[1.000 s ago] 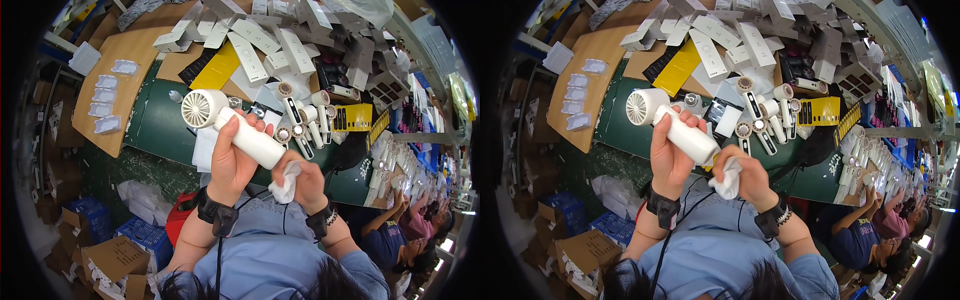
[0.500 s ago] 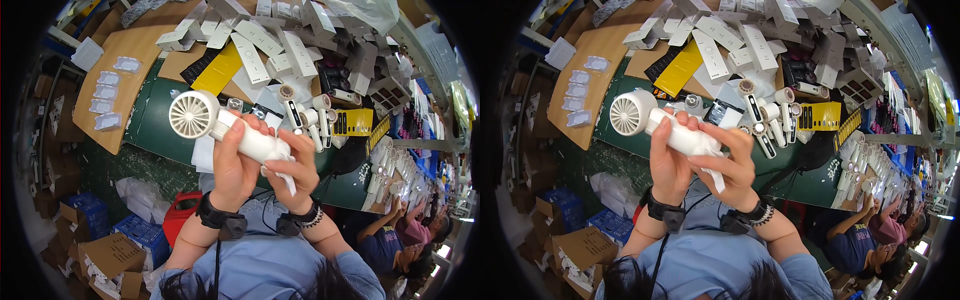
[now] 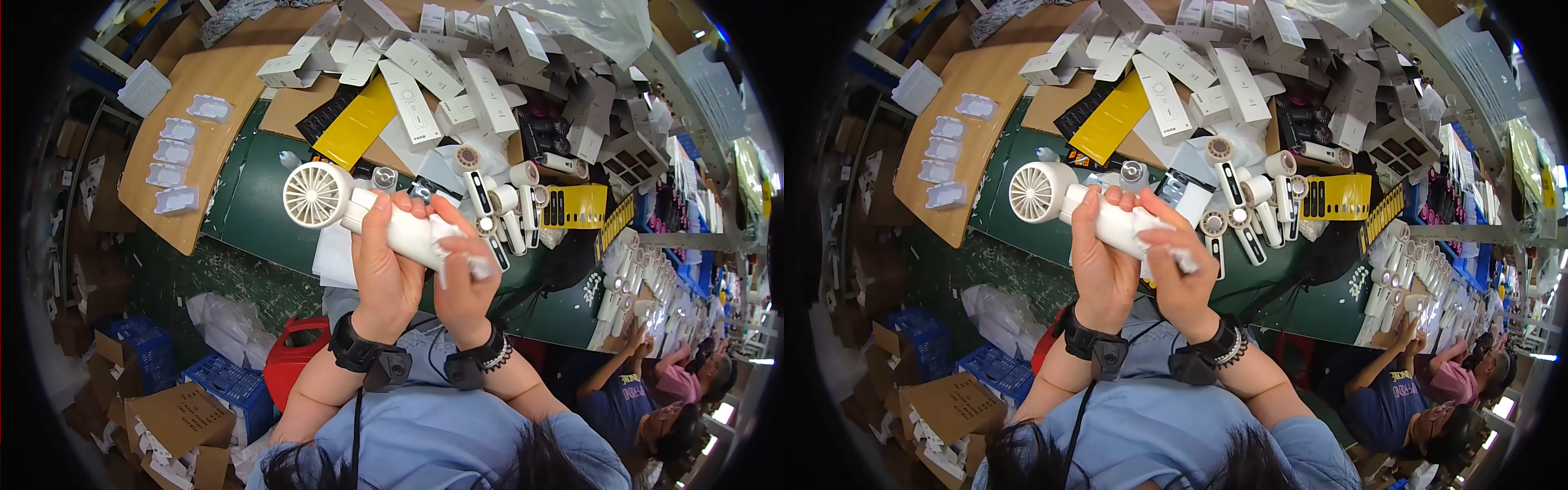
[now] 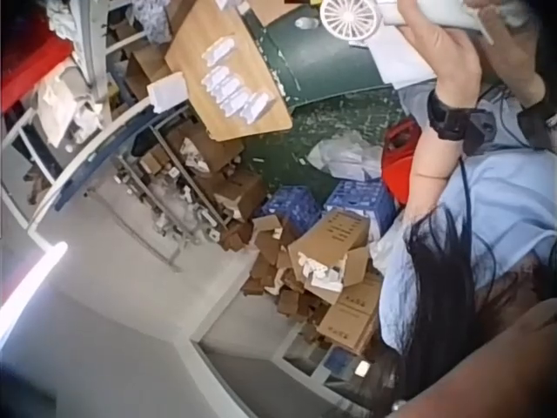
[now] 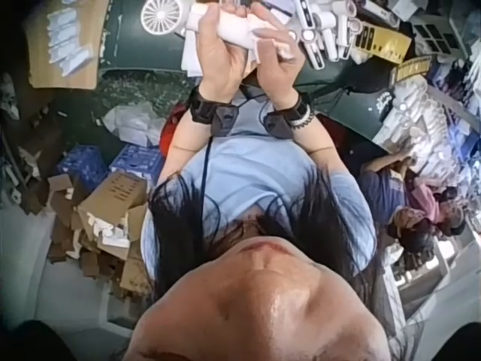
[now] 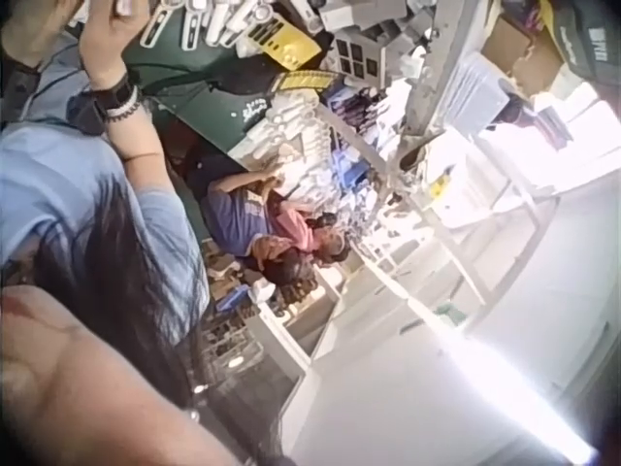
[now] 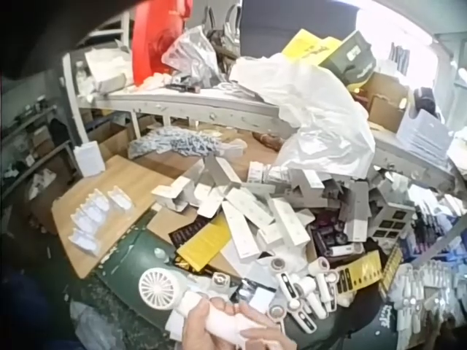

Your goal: The person wipes a handheld fan with a cloth, turning it over to clean the handle and the fan head, before placing it into a plastic tray and repeating the process with another fan.

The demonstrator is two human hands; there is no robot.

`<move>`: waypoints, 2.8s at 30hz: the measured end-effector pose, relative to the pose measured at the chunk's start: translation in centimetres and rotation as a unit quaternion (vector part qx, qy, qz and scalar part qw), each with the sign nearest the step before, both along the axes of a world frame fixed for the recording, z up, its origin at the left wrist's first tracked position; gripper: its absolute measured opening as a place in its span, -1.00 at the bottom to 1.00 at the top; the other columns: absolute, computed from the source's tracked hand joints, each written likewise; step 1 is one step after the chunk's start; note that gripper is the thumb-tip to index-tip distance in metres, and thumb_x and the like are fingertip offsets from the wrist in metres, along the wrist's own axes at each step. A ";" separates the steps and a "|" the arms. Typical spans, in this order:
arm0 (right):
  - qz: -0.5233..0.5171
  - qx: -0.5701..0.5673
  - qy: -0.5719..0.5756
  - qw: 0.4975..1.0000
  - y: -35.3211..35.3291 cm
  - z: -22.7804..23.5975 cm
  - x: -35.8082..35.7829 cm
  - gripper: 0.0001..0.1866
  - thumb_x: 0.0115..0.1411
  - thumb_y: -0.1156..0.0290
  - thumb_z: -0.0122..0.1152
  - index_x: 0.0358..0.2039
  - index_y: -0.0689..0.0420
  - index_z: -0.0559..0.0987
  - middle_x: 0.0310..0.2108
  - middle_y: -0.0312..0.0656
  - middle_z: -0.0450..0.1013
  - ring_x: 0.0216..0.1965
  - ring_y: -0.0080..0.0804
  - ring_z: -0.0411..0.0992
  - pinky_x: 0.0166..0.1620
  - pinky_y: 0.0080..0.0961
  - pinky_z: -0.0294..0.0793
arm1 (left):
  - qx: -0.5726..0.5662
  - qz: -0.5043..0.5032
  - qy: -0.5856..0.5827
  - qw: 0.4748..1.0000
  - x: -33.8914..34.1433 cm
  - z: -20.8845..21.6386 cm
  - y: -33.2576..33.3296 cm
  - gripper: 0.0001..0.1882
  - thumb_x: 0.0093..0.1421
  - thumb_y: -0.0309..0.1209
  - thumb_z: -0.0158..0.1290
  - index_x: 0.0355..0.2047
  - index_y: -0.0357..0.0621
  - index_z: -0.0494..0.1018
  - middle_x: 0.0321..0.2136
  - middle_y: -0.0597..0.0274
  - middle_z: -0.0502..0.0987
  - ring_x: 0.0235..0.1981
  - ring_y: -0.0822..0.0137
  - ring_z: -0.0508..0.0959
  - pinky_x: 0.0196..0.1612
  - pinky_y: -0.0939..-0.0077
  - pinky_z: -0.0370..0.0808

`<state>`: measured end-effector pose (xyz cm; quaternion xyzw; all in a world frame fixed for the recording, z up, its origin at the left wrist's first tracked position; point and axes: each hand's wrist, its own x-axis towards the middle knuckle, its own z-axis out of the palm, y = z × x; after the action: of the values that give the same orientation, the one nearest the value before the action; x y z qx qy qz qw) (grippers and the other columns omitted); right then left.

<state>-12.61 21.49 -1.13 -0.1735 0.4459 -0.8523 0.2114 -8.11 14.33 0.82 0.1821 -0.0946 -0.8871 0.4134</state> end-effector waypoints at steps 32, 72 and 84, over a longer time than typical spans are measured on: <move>0.077 0.687 0.434 0.578 -1.6 -18.6 -10.2 -0.24 -0.15 -0.12 0.28 -0.17 0.29 0.32 -0.26 0.11 0.41 -0.28 -0.01 0.43 -0.23 -0.24 0.45 | -0.010 -0.008 -0.096 0.995 4.8 -6.1 -4.1 -0.72 0.23 -0.24 -0.12 -0.14 -0.13 0.23 -0.43 0.20 0.36 -0.37 0.32 0.38 -0.21 0.36 0.39; 0.176 0.401 0.497 0.749 1.0 1.6 -3.9 -0.34 -0.05 0.39 0.27 0.11 0.20 0.31 -0.15 -0.12 0.38 -0.10 -0.28 0.30 -0.03 -0.40 0.29 | -0.172 -0.075 -0.247 0.950 2.1 -4.3 -0.5 -0.64 0.08 -0.52 0.11 -0.14 -0.16 0.24 -0.26 0.27 0.38 -0.23 0.46 0.44 -0.19 0.51 0.45; 0.168 0.232 0.475 0.832 4.6 2.8 -3.6 -0.48 -0.10 0.42 0.19 -0.02 0.10 0.49 -0.09 0.01 0.34 -0.17 -0.06 0.29 -0.06 -0.31 0.29 | 0.033 -0.084 -0.080 0.993 2.6 -1.0 -3.2 -0.63 0.29 -0.08 -0.19 -0.18 -0.15 0.24 -0.44 0.22 0.39 -0.45 0.38 0.39 -0.38 0.51 0.42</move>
<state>-16.26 26.06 1.67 -0.5750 0.6398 -0.4880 0.1480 -5.47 11.16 -0.21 0.2571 -0.1133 -0.9040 0.3223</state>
